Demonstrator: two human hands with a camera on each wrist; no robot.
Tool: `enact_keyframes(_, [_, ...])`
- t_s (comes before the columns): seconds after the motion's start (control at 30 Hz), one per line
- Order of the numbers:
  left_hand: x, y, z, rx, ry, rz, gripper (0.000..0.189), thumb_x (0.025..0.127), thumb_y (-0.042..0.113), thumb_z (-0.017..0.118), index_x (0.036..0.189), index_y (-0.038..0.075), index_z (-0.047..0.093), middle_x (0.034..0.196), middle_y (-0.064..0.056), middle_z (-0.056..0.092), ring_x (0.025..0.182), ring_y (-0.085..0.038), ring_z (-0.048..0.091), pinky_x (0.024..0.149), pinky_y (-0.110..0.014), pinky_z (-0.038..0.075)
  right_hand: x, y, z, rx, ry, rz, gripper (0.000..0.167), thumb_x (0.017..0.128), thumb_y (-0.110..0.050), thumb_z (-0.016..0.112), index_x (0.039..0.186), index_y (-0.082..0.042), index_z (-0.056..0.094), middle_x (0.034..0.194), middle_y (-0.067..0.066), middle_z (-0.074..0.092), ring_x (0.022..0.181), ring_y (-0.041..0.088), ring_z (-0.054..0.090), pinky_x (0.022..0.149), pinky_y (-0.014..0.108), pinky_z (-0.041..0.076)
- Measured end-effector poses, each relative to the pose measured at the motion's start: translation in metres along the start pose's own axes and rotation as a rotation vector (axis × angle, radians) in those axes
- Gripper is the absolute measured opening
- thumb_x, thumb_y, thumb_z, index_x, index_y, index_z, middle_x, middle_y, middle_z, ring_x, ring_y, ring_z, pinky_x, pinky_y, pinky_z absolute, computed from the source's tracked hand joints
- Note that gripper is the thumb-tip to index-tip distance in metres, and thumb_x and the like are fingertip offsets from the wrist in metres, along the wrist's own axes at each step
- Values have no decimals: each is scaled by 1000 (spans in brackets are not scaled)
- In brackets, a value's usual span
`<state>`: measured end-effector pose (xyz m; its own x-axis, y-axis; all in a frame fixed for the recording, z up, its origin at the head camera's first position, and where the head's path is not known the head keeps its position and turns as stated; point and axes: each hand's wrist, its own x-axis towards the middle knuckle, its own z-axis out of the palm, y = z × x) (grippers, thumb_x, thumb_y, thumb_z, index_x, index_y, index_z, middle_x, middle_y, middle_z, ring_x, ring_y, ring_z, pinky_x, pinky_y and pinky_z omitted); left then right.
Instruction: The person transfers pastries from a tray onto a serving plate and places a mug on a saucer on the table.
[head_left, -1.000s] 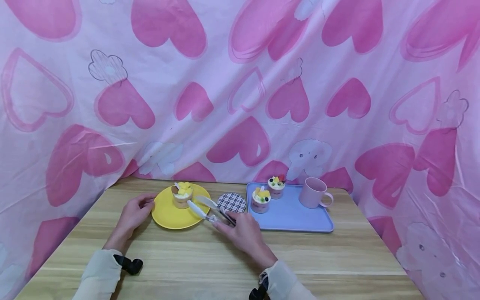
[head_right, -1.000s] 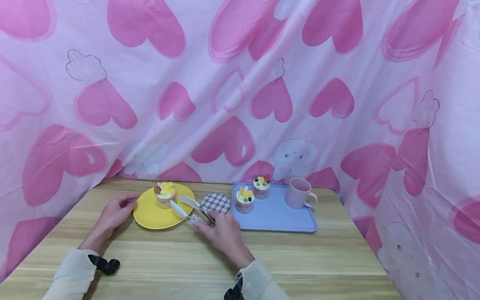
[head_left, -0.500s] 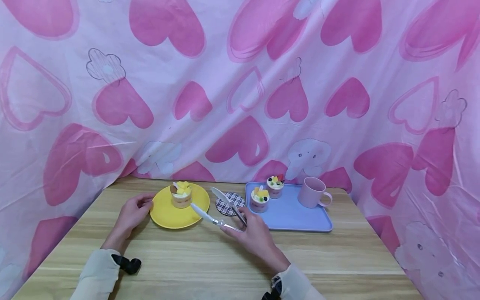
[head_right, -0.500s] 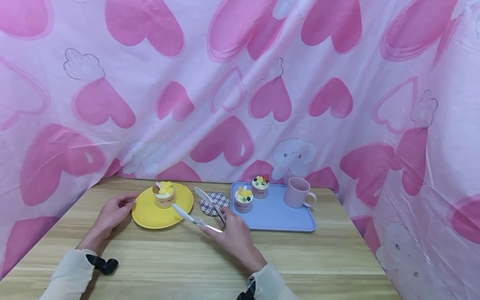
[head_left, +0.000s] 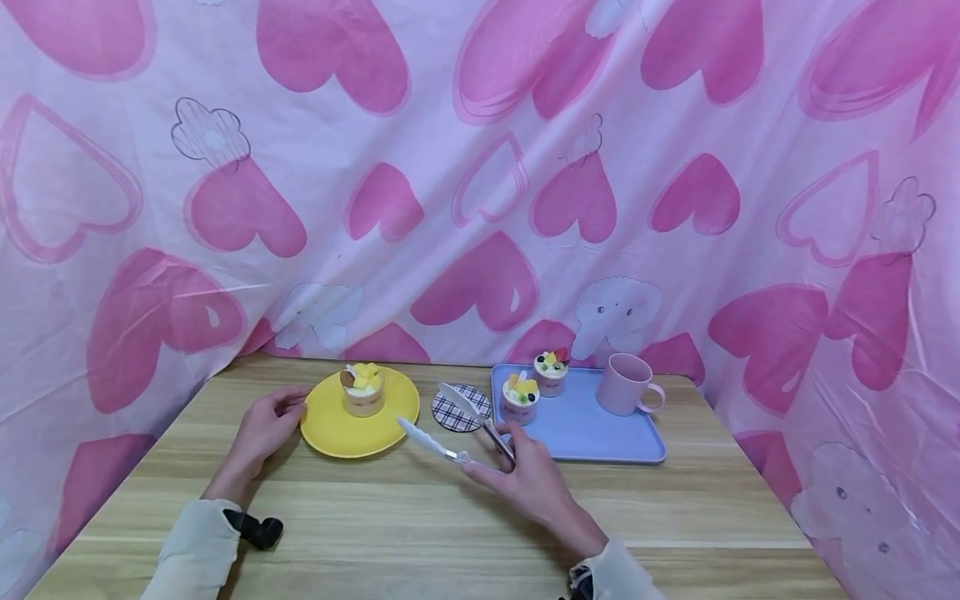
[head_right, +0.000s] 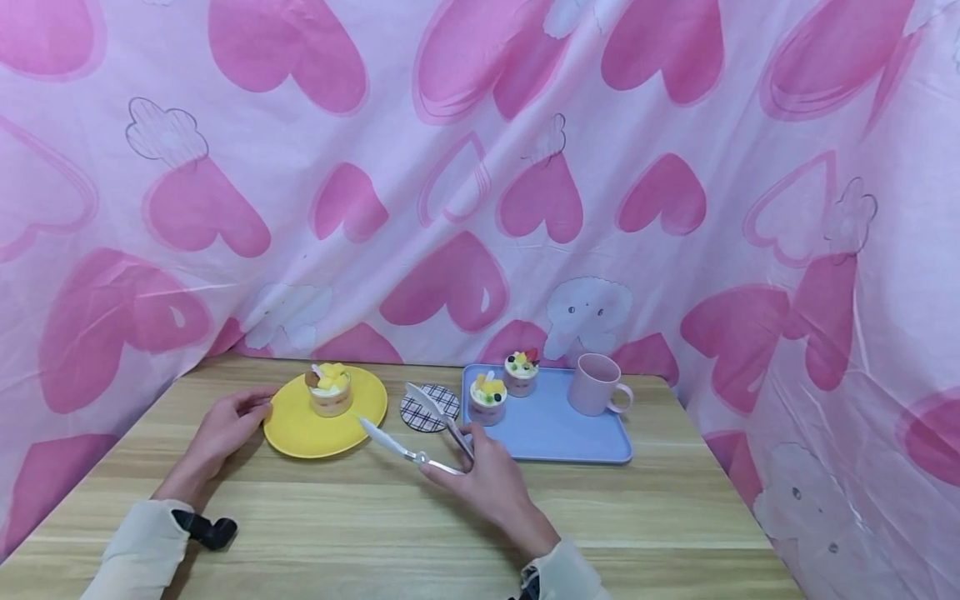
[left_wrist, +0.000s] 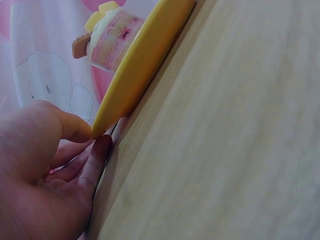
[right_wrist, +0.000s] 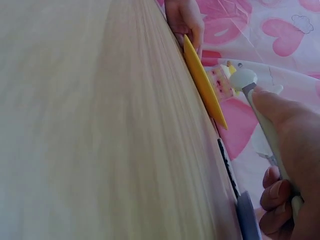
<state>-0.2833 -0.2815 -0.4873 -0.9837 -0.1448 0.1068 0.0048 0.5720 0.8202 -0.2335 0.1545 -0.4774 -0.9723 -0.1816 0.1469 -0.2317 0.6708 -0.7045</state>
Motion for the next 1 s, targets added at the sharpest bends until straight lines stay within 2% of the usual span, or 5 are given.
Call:
enact_keyframes(0.2, [1,0,1,-5,-7,-13,44,109,15,57,148,-5,61,141,-29,66,126,-37,64,80,-5,45,-4,11,-8,-87,11,-26,84,72,-77,87,132,-24,61,73,-8,58,65,8,52,58,24,42])
enact_keyframes(0.43, [0,-1,0,-5,-2,-9,43,109,15,58,147,-6,61,140,-29,67,125,-37,64,80,-6,45,-4,19,-18,13,75,-10,76,75,-68,90,125,-19,61,78,-4,59,67,9,54,56,24,45])
enact_keyframes(0.6, [1,-2,1,0,5,-3,42,109,15,59,145,-7,62,138,-30,68,125,-37,64,80,-7,46,-2,21,-25,21,123,-11,76,74,-64,94,124,-16,62,77,-4,59,66,9,55,55,22,45])
enact_keyframes(0.73, [1,-2,1,-1,7,5,42,109,15,59,145,-8,62,137,-31,68,125,-39,65,79,-7,46,-1,24,-31,37,131,15,77,75,-60,95,126,-14,61,77,-4,57,66,9,53,53,22,43])
enact_keyframes(1.0, [0,-2,1,-4,7,-3,43,109,15,59,146,-7,61,139,-31,67,126,-40,65,80,-6,46,3,36,-42,32,191,-12,75,73,-67,92,122,-19,63,76,-2,58,66,12,54,55,25,43])
